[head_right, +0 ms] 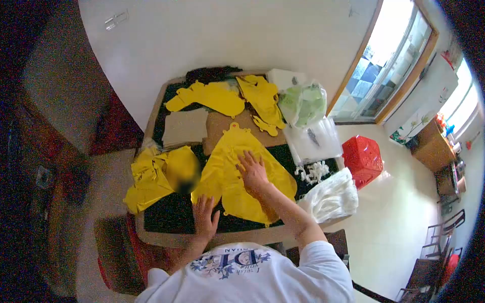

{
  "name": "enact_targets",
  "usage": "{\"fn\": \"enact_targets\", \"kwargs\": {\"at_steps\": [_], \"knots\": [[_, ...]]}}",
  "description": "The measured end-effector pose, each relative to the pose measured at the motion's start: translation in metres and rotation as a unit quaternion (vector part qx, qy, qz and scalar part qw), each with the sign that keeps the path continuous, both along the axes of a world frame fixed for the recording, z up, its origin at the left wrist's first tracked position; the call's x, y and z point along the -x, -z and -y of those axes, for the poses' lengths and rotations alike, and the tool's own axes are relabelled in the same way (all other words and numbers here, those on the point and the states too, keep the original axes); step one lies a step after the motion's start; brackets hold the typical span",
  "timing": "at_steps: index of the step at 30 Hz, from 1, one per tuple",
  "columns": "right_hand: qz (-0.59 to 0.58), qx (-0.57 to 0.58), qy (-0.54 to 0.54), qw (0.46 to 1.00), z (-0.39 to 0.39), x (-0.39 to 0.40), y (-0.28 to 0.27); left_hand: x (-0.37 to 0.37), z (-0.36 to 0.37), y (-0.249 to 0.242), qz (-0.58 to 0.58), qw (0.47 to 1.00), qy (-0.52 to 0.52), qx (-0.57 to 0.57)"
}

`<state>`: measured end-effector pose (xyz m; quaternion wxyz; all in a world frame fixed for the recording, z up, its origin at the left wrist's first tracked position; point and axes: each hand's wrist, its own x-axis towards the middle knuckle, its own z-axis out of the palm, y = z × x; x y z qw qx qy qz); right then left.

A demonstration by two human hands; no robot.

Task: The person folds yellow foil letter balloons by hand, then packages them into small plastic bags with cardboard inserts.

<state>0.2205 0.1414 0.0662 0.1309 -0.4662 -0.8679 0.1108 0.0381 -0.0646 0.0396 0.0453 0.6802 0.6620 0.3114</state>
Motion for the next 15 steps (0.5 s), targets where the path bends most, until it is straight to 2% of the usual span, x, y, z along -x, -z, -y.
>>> {"fn": "enact_targets", "kwargs": {"at_steps": [3,5,8,9,10,11,12,13,14,15], "knots": [[0.029,-0.078,-0.014,0.996,-0.059,0.010,0.005,0.002,0.014,0.004,-0.001,1.000,-0.017,0.013],[0.038,-0.091,-0.003,0.995,-0.094,0.025,0.001,0.003,0.014,0.002,0.028,0.999,-0.009,0.034],[0.086,-0.022,0.007,0.996,-0.148,0.044,-0.005,0.002,0.014,0.000,0.047,0.998,-0.008,0.031],[0.081,-0.032,0.002,0.996,-0.185,0.043,0.037,0.002,0.014,0.005,0.043,0.999,-0.013,0.022],[-0.132,0.042,-0.018,0.990,-0.222,0.040,0.080,0.003,0.015,0.011,0.056,0.998,-0.005,0.018],[-0.338,0.117,-0.041,0.933,-0.263,0.053,0.114,0.004,0.015,0.015,0.068,0.998,0.004,0.014],[-0.252,0.173,0.010,0.952,-0.257,0.063,0.078,0.005,0.014,0.016,0.064,0.998,-0.001,0.007],[-0.255,0.168,0.003,0.952,-0.252,0.072,0.054,0.006,0.013,0.013,0.078,0.997,0.008,0.024],[-0.034,0.079,0.023,0.996,-0.243,0.082,0.027,0.007,0.013,0.012,0.092,0.995,0.017,0.042],[0.189,-0.017,0.045,0.981,-0.242,0.092,0.014,0.007,0.013,0.013,0.089,0.995,0.013,0.037]]}}
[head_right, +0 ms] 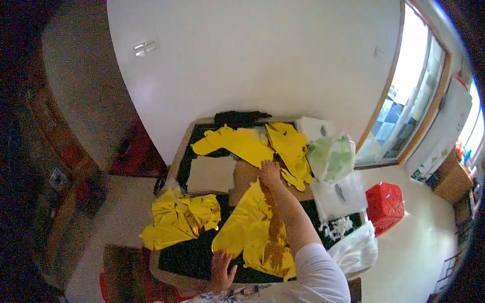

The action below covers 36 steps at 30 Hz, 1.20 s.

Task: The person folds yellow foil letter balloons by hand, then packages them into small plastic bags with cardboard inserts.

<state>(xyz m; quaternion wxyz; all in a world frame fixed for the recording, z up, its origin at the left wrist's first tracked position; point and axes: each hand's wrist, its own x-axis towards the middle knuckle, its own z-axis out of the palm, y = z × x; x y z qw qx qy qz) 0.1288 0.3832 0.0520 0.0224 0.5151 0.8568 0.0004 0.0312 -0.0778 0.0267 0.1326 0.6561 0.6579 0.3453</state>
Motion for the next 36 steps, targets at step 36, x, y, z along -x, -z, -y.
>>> {"fn": "enact_targets", "kwargs": {"at_steps": [36], "knots": [[0.028,-0.134,-0.072,0.988,-0.034,0.048,-0.019,0.001,-0.005,-0.006,0.016,0.999,-0.019,0.037]]}}
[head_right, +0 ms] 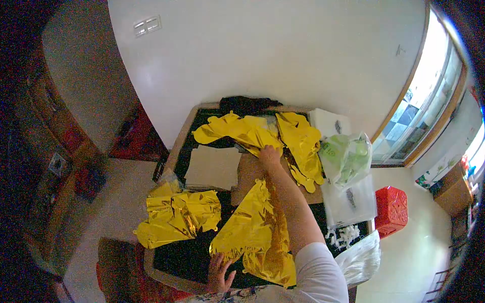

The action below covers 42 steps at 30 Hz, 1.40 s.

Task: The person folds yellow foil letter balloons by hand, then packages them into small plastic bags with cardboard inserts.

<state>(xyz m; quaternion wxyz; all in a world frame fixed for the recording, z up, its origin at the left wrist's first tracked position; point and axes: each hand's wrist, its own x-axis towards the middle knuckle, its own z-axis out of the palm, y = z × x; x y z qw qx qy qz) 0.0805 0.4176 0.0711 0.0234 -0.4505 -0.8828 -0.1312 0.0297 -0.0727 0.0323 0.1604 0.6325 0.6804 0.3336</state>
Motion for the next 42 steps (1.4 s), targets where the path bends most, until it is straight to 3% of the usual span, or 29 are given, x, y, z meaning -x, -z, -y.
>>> {"fn": "enact_targets", "kwargs": {"at_steps": [4,8,10,14,16,18,20,24,26,27,30,31,34,38,40,42], "knots": [[0.087,-0.043,-0.031,0.995,0.002,0.004,0.020,0.000,0.000,-0.006,0.005,1.000,-0.002,0.007],[0.077,-0.035,-0.036,0.996,-0.005,0.012,0.029,0.002,0.000,-0.003,-0.003,1.000,0.005,0.020],[-0.041,-0.081,-0.007,0.996,-0.008,0.015,0.028,0.003,0.001,0.000,-0.004,1.000,0.011,0.010],[-0.058,-0.050,0.034,0.996,-0.020,0.019,0.002,0.000,0.000,-0.005,0.008,1.000,0.002,0.010],[-0.236,0.104,0.101,0.961,-0.035,0.028,-0.023,-0.001,-0.001,-0.009,0.013,1.000,-0.006,0.015],[-0.244,-0.006,0.059,0.968,-0.040,0.037,-0.055,-0.001,-0.001,-0.011,0.032,0.999,-0.007,0.009],[-0.400,0.037,0.027,0.916,-0.026,0.053,-0.114,-0.001,0.000,-0.011,0.026,1.000,-0.009,0.000],[-0.453,-0.010,-0.098,0.886,-0.024,0.082,-0.153,-0.001,0.000,-0.007,0.018,1.000,-0.017,-0.019],[-0.525,0.051,-0.114,0.842,0.003,0.091,-0.192,-0.001,0.000,-0.009,0.020,0.999,-0.020,-0.028],[-0.587,0.002,-0.168,0.792,0.018,0.097,-0.207,-0.002,0.001,-0.010,0.022,0.999,-0.021,-0.033],[-0.620,0.012,-0.244,0.745,0.063,0.099,-0.257,-0.002,0.003,-0.003,0.020,0.998,-0.020,-0.053],[-0.606,-0.071,-0.267,0.746,0.069,0.102,-0.267,-0.002,0.004,-0.001,0.020,0.998,-0.020,-0.056],[-0.593,-0.115,-0.339,0.721,0.107,0.092,-0.304,-0.003,0.002,0.001,0.026,0.998,-0.020,-0.059],[-0.559,-0.037,-0.321,0.764,0.167,0.056,-0.338,0.000,-0.002,0.002,0.037,0.987,-0.030,-0.150],[-0.543,-0.041,-0.325,0.773,0.195,0.035,-0.349,0.019,-0.019,-0.024,0.028,0.975,-0.047,-0.214],[-0.448,-0.086,-0.326,0.828,0.220,0.011,-0.358,0.042,-0.033,-0.067,0.015,0.967,-0.088,-0.239]]}}
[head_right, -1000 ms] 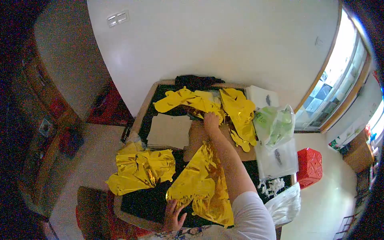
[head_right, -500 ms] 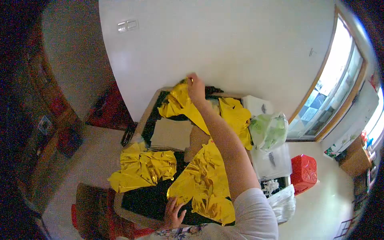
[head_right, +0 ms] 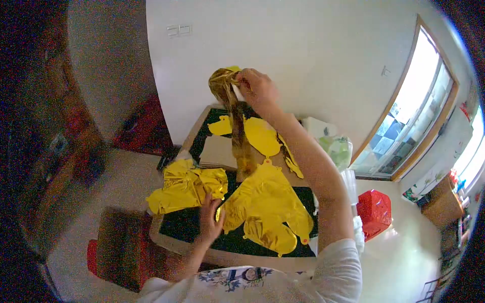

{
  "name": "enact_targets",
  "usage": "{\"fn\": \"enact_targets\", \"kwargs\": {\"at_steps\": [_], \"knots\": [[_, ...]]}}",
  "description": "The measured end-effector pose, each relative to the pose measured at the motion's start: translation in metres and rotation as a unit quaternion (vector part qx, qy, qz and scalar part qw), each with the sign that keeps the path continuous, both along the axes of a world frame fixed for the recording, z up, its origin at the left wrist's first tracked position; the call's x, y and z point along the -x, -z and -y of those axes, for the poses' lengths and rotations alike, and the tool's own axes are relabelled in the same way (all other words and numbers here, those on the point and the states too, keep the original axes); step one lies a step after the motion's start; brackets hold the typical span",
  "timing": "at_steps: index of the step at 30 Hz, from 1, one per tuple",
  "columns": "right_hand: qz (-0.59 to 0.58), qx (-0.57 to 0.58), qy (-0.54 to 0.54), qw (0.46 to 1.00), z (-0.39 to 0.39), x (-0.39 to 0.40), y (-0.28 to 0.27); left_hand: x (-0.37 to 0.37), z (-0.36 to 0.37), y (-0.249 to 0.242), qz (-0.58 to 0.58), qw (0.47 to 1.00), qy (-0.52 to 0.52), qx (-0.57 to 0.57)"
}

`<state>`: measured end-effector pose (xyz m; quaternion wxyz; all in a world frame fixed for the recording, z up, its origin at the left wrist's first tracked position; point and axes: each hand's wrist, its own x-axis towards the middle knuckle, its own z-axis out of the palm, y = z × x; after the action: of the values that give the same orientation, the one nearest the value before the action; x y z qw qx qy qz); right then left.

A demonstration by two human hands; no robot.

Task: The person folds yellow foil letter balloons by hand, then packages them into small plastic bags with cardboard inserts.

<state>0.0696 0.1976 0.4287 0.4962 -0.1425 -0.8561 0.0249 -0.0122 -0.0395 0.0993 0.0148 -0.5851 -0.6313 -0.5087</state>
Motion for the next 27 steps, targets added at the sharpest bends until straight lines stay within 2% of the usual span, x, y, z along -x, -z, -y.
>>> {"fn": "enact_targets", "kwargs": {"at_steps": [1,3,5,6,7,8,9,11,12,14,15,16,18,19,20,22,23,25,26,27], "knots": [[0.002,-0.058,0.005,0.998,0.007,-0.009,-0.002,0.011,-0.006,-0.017,-0.027,0.999,-0.037,-0.021],[-0.012,-0.061,-0.003,0.998,0.038,-0.030,-0.008,0.027,-0.015,-0.059,-0.024,0.996,-0.062,-0.059],[-0.025,-0.062,-0.009,0.998,0.058,-0.053,-0.014,0.040,-0.023,-0.088,0.042,0.995,-0.036,-0.081],[-0.003,-0.117,-0.010,0.993,0.063,-0.067,-0.017,0.042,-0.031,-0.095,0.044,0.995,-0.032,-0.080],[0.020,-0.171,-0.012,0.985,0.069,-0.078,-0.017,0.043,-0.038,-0.100,0.121,0.989,0.029,-0.085],[0.023,-0.169,-0.008,0.985,0.077,-0.086,-0.016,0.042,-0.044,-0.104,0.196,0.973,0.089,-0.088],[-0.016,-0.138,-0.023,0.990,0.086,-0.094,-0.013,0.038,-0.047,-0.109,0.198,0.972,0.093,-0.085],[-0.077,-0.047,-0.064,0.994,0.095,-0.107,-0.003,0.024,-0.050,-0.127,0.247,0.951,0.179,-0.045],[-0.076,-0.046,-0.059,0.994,0.102,-0.112,0.000,0.018,-0.050,-0.141,0.248,0.951,0.182,-0.043],[-0.106,0.037,-0.086,0.990,0.117,-0.117,0.006,0.006,-0.047,-0.175,0.251,0.932,0.256,-0.050],[-0.110,0.060,-0.126,0.984,0.118,-0.119,0.011,0.003,-0.048,-0.186,0.260,0.929,0.259,-0.034],[-0.109,0.063,-0.124,0.984,0.118,-0.119,0.016,-0.001,-0.051,-0.195,0.262,0.929,0.260,-0.031],[-0.110,0.029,-0.108,0.988,0.120,-0.118,0.025,-0.010,-0.054,-0.208,0.295,0.889,0.349,0.010],[-0.111,0.060,-0.116,0.985,0.122,-0.121,0.027,-0.022,-0.049,-0.216,0.354,0.867,0.347,-0.047],[-0.112,0.062,-0.115,0.985,0.121,-0.122,0.031,-0.027,-0.044,-0.220,0.354,0.867,0.347,-0.045],[-0.148,0.061,-0.126,0.979,0.117,-0.123,0.038,-0.032,-0.038,-0.225,0.443,0.851,0.278,-0.044],[-0.149,0.060,-0.125,0.979,0.118,-0.123,0.040,-0.028,-0.040,-0.219,0.442,0.852,0.279,-0.044],[-0.172,0.086,-0.140,0.971,0.122,-0.123,0.042,-0.017,-0.043,-0.213,0.490,0.792,0.362,0.035],[-0.172,0.085,-0.140,0.971,0.123,-0.123,0.043,-0.015,-0.045,-0.209,0.490,0.792,0.362,0.035],[-0.223,0.193,-0.159,0.942,0.125,-0.124,0.044,-0.017,-0.039,-0.217,0.469,0.824,0.317,0.023]]}}
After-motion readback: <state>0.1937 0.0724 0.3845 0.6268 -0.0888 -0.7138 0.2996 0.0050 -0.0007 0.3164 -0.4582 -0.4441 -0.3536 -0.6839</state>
